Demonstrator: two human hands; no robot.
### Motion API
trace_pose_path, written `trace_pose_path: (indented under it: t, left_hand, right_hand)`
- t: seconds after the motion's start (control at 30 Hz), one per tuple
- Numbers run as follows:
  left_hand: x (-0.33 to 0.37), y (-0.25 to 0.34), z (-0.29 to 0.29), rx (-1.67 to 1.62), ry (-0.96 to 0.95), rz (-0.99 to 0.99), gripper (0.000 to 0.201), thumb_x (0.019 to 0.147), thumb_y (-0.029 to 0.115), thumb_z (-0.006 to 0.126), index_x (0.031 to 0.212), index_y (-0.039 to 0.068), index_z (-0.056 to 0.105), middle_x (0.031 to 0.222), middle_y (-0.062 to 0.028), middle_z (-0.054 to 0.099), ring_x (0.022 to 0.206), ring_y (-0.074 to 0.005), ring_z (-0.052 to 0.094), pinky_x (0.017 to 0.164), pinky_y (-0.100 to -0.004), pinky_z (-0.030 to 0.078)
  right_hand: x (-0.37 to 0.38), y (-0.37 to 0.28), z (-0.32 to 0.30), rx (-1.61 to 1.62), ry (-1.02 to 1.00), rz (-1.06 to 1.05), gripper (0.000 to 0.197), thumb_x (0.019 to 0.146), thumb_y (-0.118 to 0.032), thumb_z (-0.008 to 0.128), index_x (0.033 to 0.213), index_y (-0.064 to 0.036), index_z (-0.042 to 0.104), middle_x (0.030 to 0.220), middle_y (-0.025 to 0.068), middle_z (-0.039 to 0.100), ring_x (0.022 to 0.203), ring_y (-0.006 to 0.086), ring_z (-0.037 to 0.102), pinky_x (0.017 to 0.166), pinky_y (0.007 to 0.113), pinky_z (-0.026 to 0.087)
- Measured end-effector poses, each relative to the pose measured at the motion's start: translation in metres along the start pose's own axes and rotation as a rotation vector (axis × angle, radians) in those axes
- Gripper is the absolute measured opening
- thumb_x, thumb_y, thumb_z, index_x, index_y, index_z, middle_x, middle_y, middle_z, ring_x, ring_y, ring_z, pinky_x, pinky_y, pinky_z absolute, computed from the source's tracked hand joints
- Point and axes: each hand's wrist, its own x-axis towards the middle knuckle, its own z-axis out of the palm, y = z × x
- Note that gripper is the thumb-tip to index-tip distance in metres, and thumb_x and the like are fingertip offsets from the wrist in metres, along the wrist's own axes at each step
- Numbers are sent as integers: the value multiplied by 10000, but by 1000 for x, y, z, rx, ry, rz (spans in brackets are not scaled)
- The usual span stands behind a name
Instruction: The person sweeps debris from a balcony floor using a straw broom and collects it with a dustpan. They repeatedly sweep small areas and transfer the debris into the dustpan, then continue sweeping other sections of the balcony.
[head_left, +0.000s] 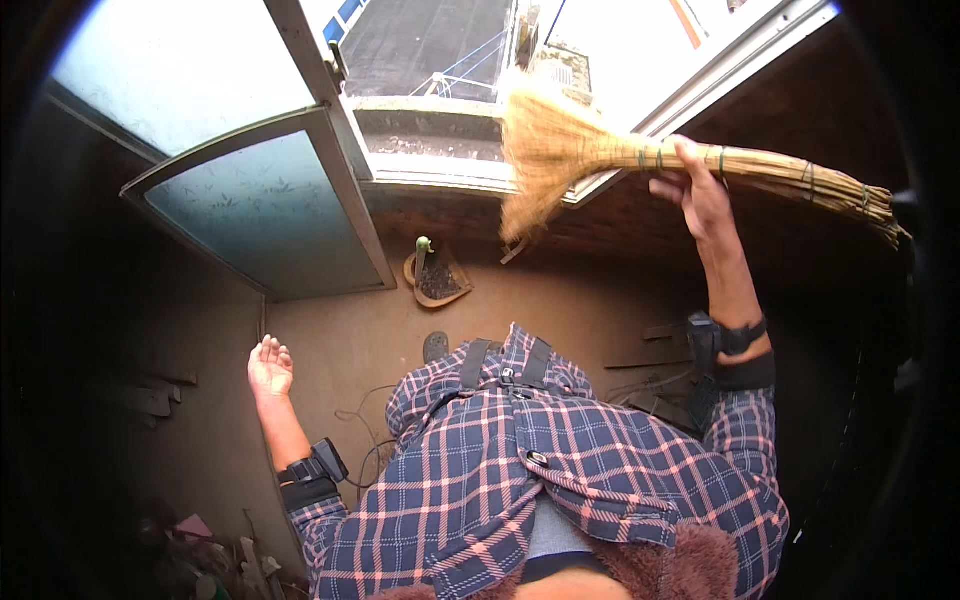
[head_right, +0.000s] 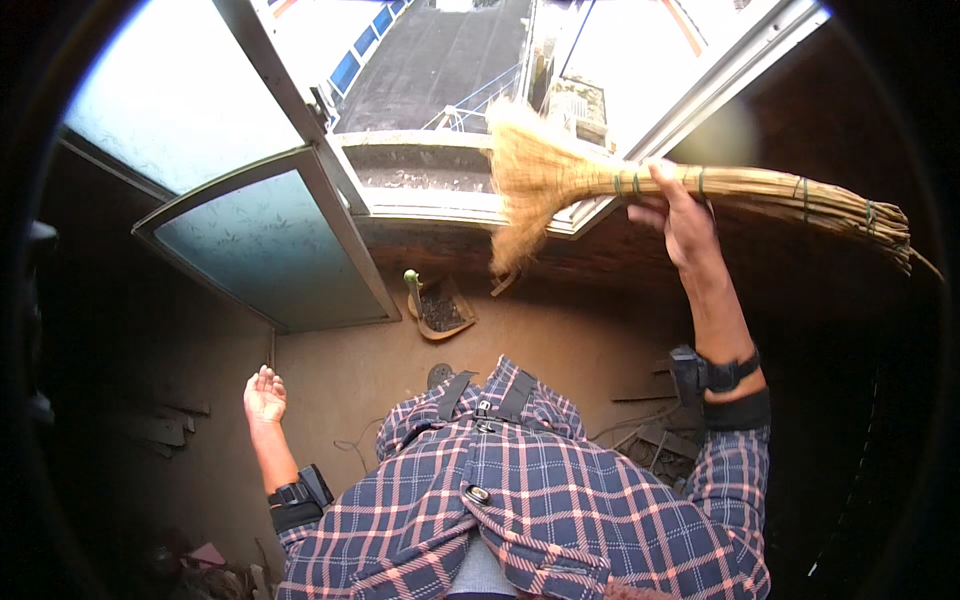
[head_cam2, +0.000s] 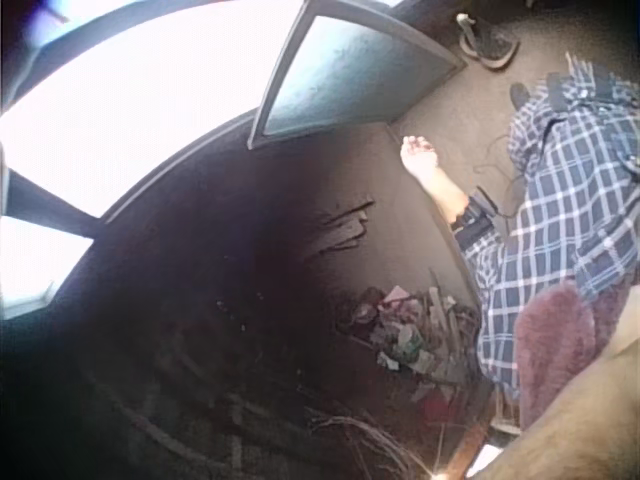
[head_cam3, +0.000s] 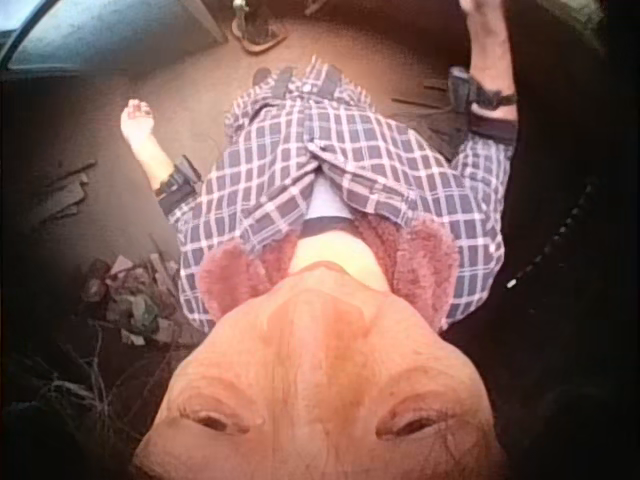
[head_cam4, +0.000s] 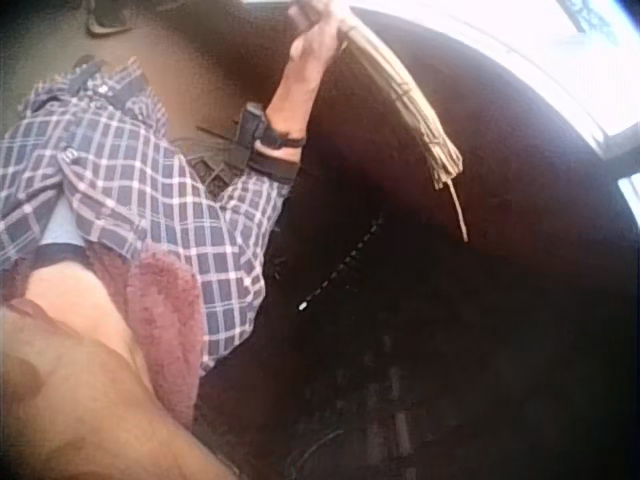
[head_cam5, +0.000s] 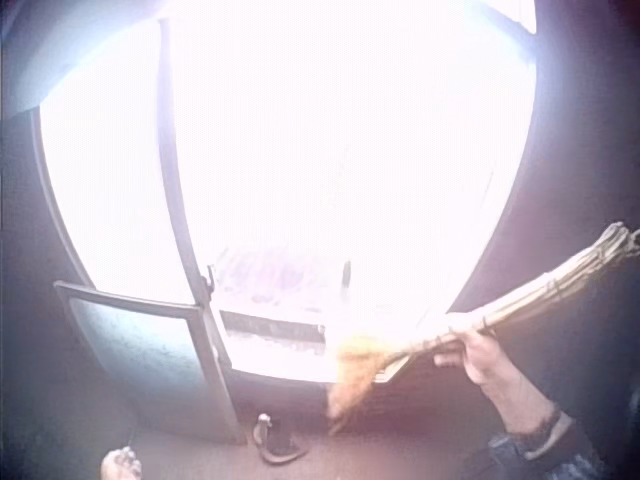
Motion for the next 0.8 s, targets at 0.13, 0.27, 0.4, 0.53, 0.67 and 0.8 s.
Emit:
trace_pose_path:
  t: [0.13, 0.27, 0.4, 0.53, 0.67, 0.8]
  left_hand:
    - [-25, 1, -41, -61, 125, 36, 219, 933, 252, 535, 1033, 83, 632, 871, -25, 652, 749, -203, 607, 617, -304, 526]
    - [-50, -4, -57, -32, 207, 120, 206, 924, 228, 538, 1035, 82, 631, 882, -23, 644, 757, -191, 600, 633, -292, 515]
    - [-59, -9, -55, -47, 279, 131, 208, 925, 227, 540, 1043, 85, 636, 877, -12, 641, 755, -188, 598, 638, -294, 513]
    - [-64, -10, -50, -49, 199, 82, 199, 929, 220, 542, 1033, 79, 636, 881, -19, 643, 757, -190, 606, 642, -293, 520]
    - [-69, -20, -61, -60, 166, 80, 190, 934, 201, 538, 1019, 55, 623, 888, -35, 643, 758, -193, 615, 639, -292, 530]
    - [-63, -33, -81, -54, 338, 97, 186, 930, 200, 539, 1013, 56, 622, 869, -35, 638, 762, -195, 608, 636, -293, 527]
  right_hand:
    - [43, 10, 36, 159, -81, -182, 213, 911, -114, 635, 1090, 1, 624, 1029, 122, 670, 888, 237, 686, 737, 348, 618]
    - [85, 46, 69, 206, -205, -272, 184, 876, -108, 662, 1024, 1, 649, 955, 129, 695, 870, 270, 698, 816, 386, 608]
    - [123, 103, 121, 238, -297, -290, 188, 863, -108, 675, 1025, -18, 649, 970, 116, 692, 875, 241, 693, 810, 372, 607]
    - [128, 152, 144, 305, -317, -189, 227, 829, -126, 725, 1032, -48, 659, 974, 66, 666, 908, 183, 659, 745, 341, 603]
    - [125, 155, 78, -154, -260, -230, 292, 813, -236, 759, 1032, -58, 685, 957, 47, 682, 853, 152, 636, 755, 286, 532]
    - [145, 121, -6, -310, -265, -240, 328, 806, -276, 755, 1030, -46, 685, 908, 48, 676, 804, 132, 628, 724, 275, 535]
